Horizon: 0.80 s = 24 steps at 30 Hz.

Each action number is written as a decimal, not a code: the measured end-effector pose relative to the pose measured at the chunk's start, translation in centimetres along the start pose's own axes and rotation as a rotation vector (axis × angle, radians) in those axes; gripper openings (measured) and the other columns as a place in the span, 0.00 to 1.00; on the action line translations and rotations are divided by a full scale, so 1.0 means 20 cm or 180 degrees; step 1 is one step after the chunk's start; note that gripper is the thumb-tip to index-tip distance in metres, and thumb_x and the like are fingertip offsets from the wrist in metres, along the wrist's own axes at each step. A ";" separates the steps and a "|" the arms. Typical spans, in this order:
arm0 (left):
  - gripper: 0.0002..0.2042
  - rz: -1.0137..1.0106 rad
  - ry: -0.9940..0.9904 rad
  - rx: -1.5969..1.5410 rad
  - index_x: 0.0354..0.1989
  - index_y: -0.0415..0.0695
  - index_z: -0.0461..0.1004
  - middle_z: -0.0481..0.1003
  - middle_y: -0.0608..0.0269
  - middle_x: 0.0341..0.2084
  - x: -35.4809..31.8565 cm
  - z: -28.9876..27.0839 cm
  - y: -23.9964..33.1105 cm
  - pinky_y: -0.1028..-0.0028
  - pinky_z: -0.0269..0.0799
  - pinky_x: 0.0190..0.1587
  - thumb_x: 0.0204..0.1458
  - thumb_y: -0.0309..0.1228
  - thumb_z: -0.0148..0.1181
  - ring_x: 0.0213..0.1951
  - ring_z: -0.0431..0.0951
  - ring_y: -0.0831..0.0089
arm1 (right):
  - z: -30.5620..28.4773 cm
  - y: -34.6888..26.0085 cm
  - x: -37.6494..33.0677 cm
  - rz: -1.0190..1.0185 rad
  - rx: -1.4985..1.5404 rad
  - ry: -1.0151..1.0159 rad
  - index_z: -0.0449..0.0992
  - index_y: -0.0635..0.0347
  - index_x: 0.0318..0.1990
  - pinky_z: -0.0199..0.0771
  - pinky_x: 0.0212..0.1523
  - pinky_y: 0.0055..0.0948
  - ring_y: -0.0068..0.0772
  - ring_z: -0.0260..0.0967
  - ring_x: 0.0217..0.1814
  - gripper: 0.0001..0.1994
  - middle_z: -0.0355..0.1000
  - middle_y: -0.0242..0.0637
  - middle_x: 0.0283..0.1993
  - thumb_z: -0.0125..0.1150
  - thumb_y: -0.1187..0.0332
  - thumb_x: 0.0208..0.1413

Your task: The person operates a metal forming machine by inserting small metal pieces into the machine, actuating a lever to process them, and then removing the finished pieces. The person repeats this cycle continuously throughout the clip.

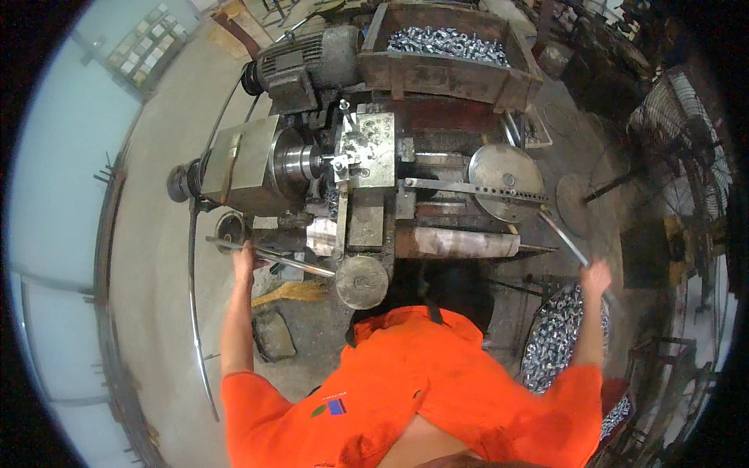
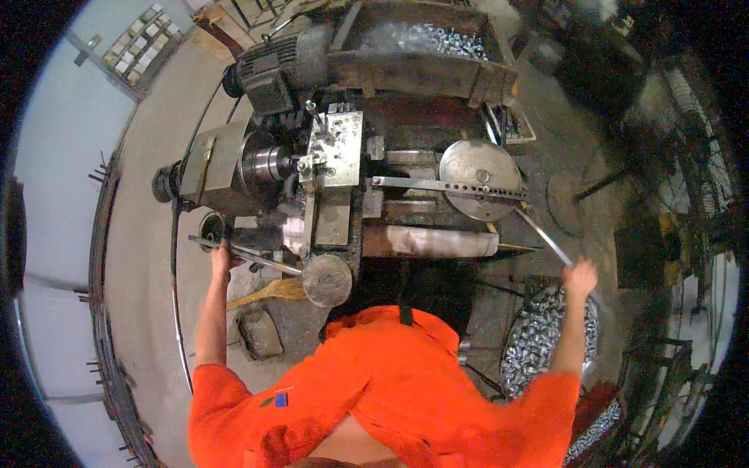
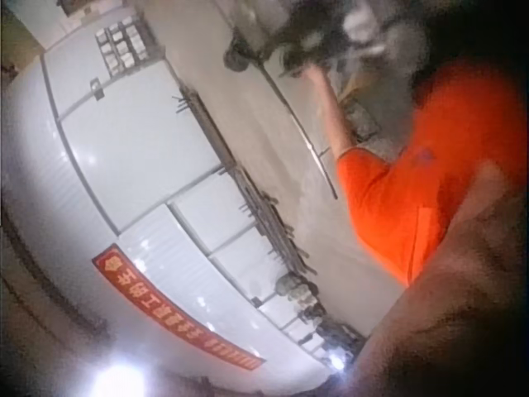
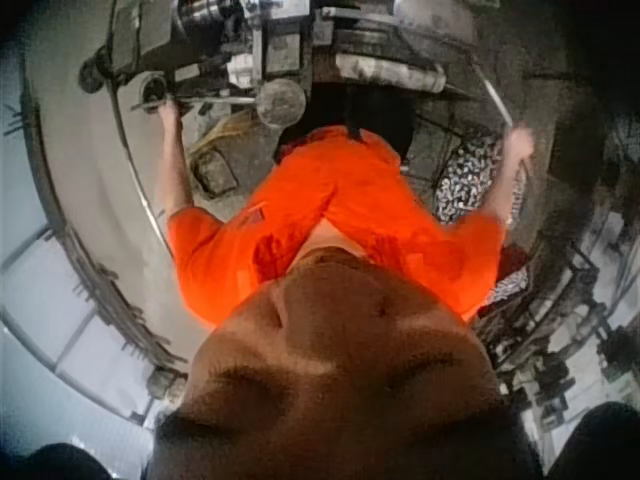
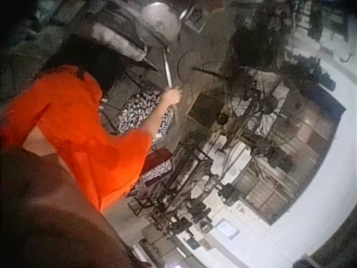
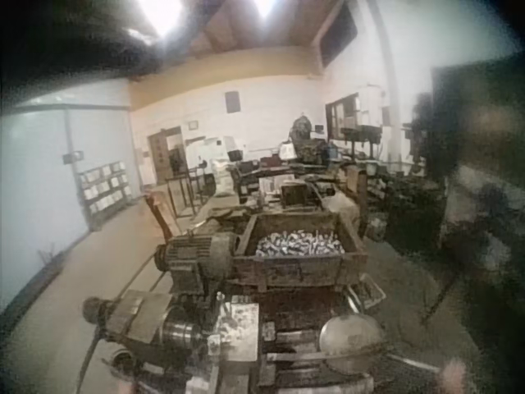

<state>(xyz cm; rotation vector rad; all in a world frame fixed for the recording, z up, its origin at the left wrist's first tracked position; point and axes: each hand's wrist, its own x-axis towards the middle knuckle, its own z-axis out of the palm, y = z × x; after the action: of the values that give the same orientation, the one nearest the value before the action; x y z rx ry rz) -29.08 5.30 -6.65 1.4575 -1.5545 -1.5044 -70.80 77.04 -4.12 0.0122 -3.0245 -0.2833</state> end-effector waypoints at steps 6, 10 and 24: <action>0.22 -0.0177 -0.0298 -0.0452 0.42 0.31 0.64 0.73 0.48 0.27 -0.03 -0.08 0.00 0.68 0.76 0.26 0.55 0.43 0.49 0.24 0.77 0.61 | -0.02 -0.32 0.20 0.0124 0.0199 0.0542 0.61 0.59 0.58 0.53 0.61 0.43 0.47 0.54 0.62 0.36 0.60 0.47 0.59 0.61 0.64 0.35; 0.29 -0.0140 0.0042 0.0029 0.49 0.37 0.65 0.75 0.53 0.31 -0.02 -0.16 -0.23 0.65 0.71 0.36 0.53 0.52 0.49 0.34 0.76 0.66 | -0.05 -0.54 -0.16 -0.0564 0.1693 0.1131 0.59 0.59 0.59 0.51 0.63 0.40 0.51 0.50 0.65 0.37 0.56 0.51 0.61 0.58 0.68 0.32; 0.21 0.1120 0.0671 0.3101 0.28 0.41 0.75 0.76 0.48 0.25 0.11 0.30 -1.02 0.57 0.73 0.34 0.44 0.50 0.55 0.32 0.77 0.52 | -0.12 -0.76 -0.51 -0.1223 0.2747 -0.0294 0.77 0.64 0.36 0.71 0.44 0.35 0.50 0.71 0.41 0.17 0.73 0.49 0.38 0.56 0.71 0.32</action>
<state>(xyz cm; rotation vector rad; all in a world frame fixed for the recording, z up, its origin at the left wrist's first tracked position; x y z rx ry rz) -28.45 9.50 -27.65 1.5921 -2.3821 -0.3342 -60.42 61.86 -5.72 0.6506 -2.9368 1.0177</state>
